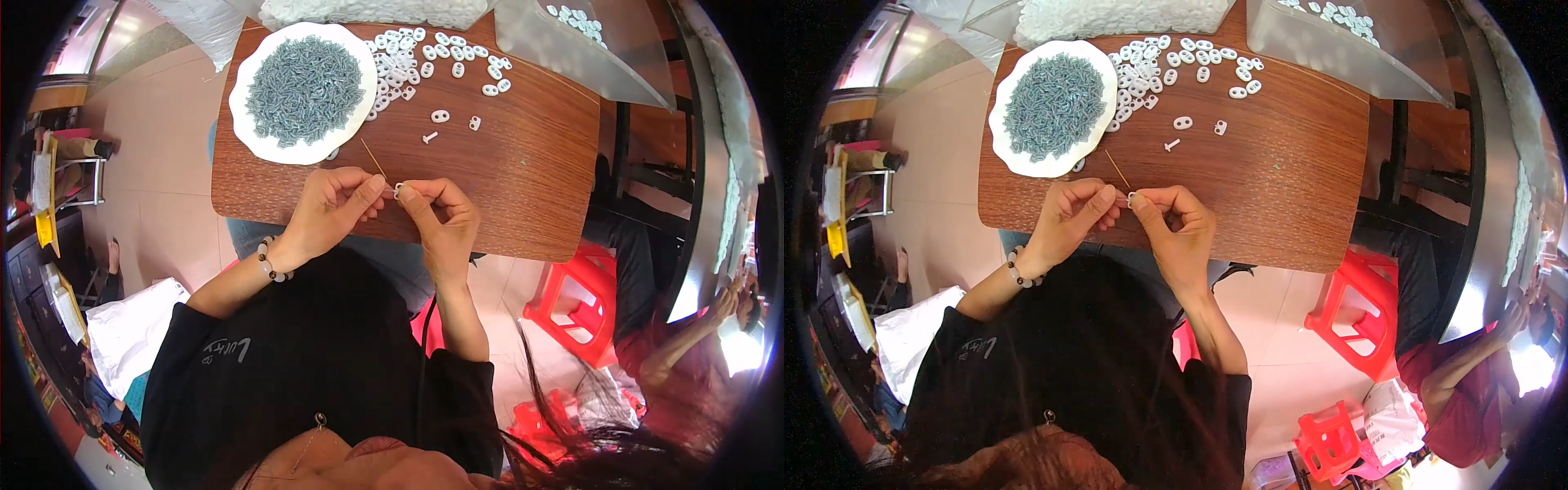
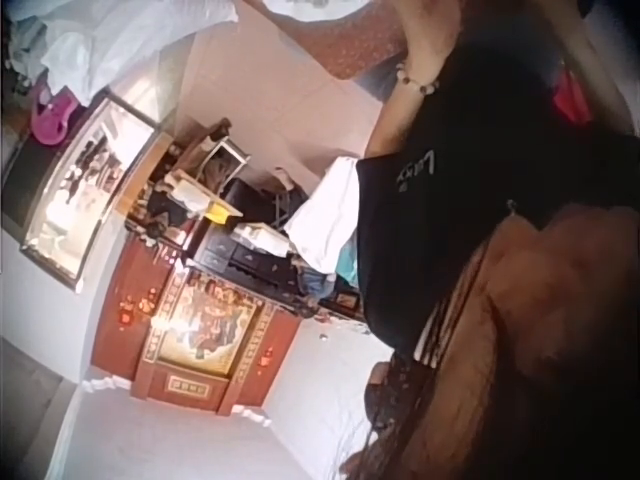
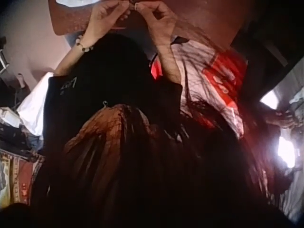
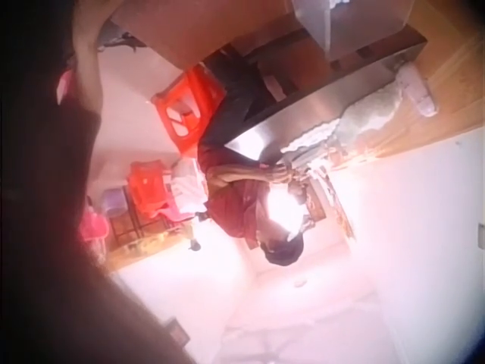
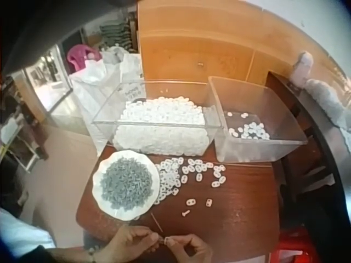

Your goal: The recorder is threading small white plastic components and tiny grey beads onto a thin wire using a needle.

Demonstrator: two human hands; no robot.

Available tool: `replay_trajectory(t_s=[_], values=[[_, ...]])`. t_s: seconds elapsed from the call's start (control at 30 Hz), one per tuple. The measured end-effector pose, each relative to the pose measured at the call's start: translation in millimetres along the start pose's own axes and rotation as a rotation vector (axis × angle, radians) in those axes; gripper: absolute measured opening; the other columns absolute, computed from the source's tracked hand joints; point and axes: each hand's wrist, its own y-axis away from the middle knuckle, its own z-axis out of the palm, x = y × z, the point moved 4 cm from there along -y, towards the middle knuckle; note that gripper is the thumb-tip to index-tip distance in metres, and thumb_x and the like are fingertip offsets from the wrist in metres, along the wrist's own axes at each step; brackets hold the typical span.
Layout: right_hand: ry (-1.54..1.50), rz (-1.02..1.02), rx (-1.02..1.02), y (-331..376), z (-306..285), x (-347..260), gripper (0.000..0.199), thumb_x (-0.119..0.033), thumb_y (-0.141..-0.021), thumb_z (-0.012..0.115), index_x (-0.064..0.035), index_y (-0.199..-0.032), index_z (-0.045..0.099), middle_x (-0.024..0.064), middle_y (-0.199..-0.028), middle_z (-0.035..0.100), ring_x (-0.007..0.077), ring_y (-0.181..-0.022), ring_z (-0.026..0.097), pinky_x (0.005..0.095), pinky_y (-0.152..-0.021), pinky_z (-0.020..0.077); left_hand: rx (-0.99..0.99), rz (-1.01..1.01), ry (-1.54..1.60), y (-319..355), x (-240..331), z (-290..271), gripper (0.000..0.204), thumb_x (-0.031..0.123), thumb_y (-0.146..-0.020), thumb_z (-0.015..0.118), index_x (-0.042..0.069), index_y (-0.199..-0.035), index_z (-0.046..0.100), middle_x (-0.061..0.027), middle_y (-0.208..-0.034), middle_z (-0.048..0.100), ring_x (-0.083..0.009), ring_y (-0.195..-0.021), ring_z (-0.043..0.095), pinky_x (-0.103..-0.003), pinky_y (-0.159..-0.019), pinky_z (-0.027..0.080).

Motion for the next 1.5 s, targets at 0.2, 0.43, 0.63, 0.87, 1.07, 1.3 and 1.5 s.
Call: replay_trajectory(t_s=[0.2, 0.43, 0.63, 0.87, 1.07, 1.3, 1.5], values=[[-0.012, 0.014, -0.001, 0.0, 0.0, -0.6, 0.008, -0.006, -0.085, 0.068, 0.0011, -0.087, 0.066, 0.0029, -0.08, 0.065, 0.0067, -0.074, 0.057, 0.0204, -0.072, 0.0452, -0.001, 0.039, -0.064, -0.2, 1.8, 1.2, 0.019, 0.015, -0.094, 0.058, -0.002, -0.091, 0.066, -0.0009, -0.076, 0.061, -0.0053, -0.068, 0.054, -0.019, -0.063, 0.045], [-0.017, -0.024, 0.016, 0.9, 1.8, -7.9, 0.008, -0.007, -0.085, 0.068, 0.0, -0.087, 0.065, 0.0003, -0.08, 0.063, 0.0056, -0.075, 0.055, 0.0195, -0.071, 0.0435, 0.018, 0.098, -0.121, 0.5, 3.8, -2.5, 0.013, 0.008, -0.091, 0.059, -0.003, -0.09, 0.067, -0.0029, -0.08, 0.063, -0.0067, -0.067, 0.053, -0.021, -0.061, 0.045], [0.059, -0.02, -0.033, 2.6, 3.8, -20.1, 0.008, -0.006, -0.085, 0.068, 0.0007, -0.09, 0.067, 0.0008, -0.082, 0.064, 0.0054, -0.076, 0.056, 0.0187, -0.07, 0.0436, -0.002, 0.144, -0.111, 0.9, 6.3, -0.3, 0.011, 0.005, -0.091, 0.059, -0.003, -0.089, 0.066, -0.0026, -0.08, 0.06, -0.0071, -0.068, 0.053, -0.021, -0.06, 0.043], [0.074, -0.029, -0.015, 1.3, 1.1, -12.6, 0.008, -0.005, -0.084, 0.068, 0.0014, -0.089, 0.067, 0.0009, -0.079, 0.065, 0.0051, -0.073, 0.056, 0.0186, -0.068, 0.0437, 0.006, 0.134, -0.133, 0.7, 5.1, -0.2, 0.012, 0.007, -0.091, 0.06, -0.004, -0.088, 0.064, -0.0035, -0.08, 0.059, -0.0083, -0.069, 0.052, -0.022, -0.062, 0.043], [0.162, -0.053, -0.012, 2.7, 2.0, -12.7, 0.006, -0.004, -0.083, 0.069, 0.0011, -0.087, 0.068, 0.0004, -0.078, 0.065, 0.0045, -0.07, 0.054, 0.0184, -0.065, 0.0429, 0.017, 0.182, -0.229, 2.6, 1.4, -2.1, 0.011, 0.005, -0.09, 0.06, -0.005, -0.088, 0.063, -0.0038, -0.081, 0.058, -0.0082, -0.069, 0.052, -0.022, -0.061, 0.043], [0.248, -0.134, 0.032, 5.7, 5.1, -18.6, 0.006, -0.004, -0.081, 0.07, 0.0007, -0.085, 0.069, 0.0005, -0.076, 0.065, 0.0046, -0.068, 0.054, 0.0185, -0.063, 0.0425, 0.07, 0.337, -0.48, 6.4, 19.7, 2.0, 0.005, 0.001, -0.085, 0.063, -0.004, -0.084, 0.064, -0.0087, -0.077, 0.061, -0.0154, -0.068, 0.056, -0.025, -0.061, 0.044], [0.25, -0.106, 0.026, 8.1, 6.4, -19.1, 0.006, -0.003, -0.081, 0.07, 0.0011, -0.085, 0.069, 0.0014, -0.075, 0.065, 0.0046, -0.068, 0.055, 0.0189, -0.063, 0.0433, 0.114, 0.339, -0.469, 8.8, 18.7, 4.5, 0.004, 0.0, -0.083, 0.064, -0.004, -0.082, 0.065, -0.0113, -0.075, 0.062, -0.019, -0.066, 0.058, -0.027, -0.059, 0.044]])
